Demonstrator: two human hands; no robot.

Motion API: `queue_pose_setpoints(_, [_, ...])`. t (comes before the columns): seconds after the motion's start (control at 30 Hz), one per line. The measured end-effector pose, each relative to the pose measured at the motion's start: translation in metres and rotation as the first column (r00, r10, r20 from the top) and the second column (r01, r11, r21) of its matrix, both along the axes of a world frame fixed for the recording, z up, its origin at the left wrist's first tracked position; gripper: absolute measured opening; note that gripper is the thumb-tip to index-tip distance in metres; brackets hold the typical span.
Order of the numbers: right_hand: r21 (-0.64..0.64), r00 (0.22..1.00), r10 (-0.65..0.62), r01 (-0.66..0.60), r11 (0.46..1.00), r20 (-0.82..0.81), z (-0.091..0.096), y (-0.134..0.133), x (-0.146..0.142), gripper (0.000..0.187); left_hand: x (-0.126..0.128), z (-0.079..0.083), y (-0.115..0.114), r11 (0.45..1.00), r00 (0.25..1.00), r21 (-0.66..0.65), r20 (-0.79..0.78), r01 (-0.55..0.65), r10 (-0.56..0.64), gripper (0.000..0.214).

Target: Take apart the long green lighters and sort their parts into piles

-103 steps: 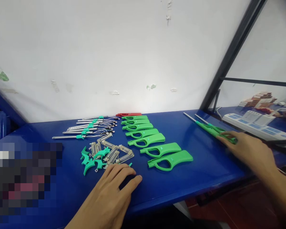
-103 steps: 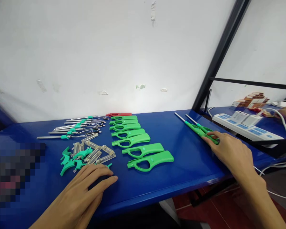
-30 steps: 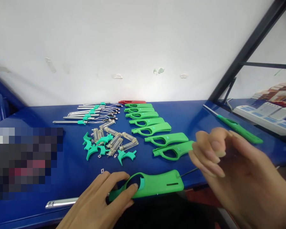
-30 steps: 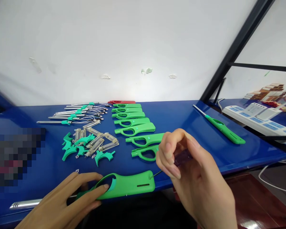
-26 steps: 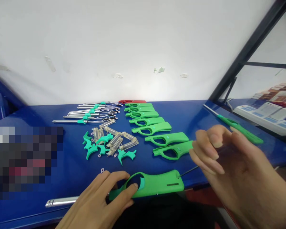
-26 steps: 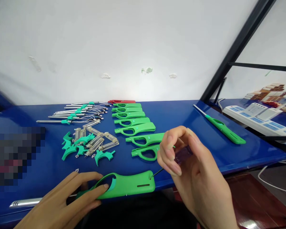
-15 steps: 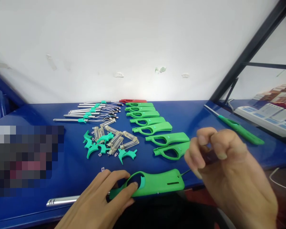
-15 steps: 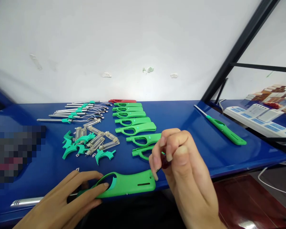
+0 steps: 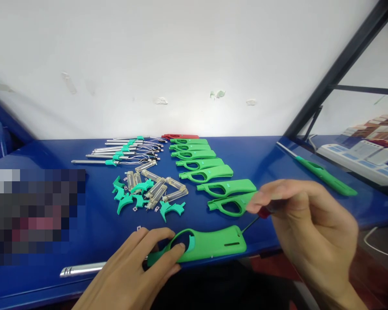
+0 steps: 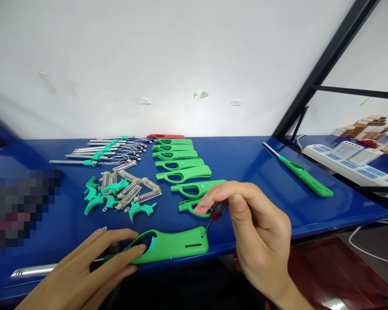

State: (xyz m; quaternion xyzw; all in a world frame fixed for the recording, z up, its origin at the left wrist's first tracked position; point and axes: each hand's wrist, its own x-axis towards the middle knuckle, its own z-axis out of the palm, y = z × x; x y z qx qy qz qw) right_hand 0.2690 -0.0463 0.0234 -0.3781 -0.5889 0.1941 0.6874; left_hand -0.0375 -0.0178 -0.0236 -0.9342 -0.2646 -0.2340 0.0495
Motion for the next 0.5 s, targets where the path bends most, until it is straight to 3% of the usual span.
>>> queue_pose_setpoints(0.17, [0.012,0.997,0.021,-0.022,1.000,0.070,0.0006,-0.0041,0.0064,0.014,0.0022,0.0017,-0.0006,1.000,0.999,-0.015,0.029,-0.013,0.013,0.034])
queue_pose_setpoints(0.37, [0.007,0.987,-0.005,0.004,1.000,0.159,0.0053,-0.0075,0.0034,0.035,0.0026,0.0004,-0.0009,1.000,0.999,0.009,0.043,-0.012,0.012,0.035])
queue_pose_setpoints(0.5, [0.025,0.991,-0.031,0.028,0.999,0.129,0.0087,-0.0104,0.0016,0.021,0.0033,0.0006,0.0007,1.000,1.000,-0.009,0.012,-0.005,0.005,0.034])
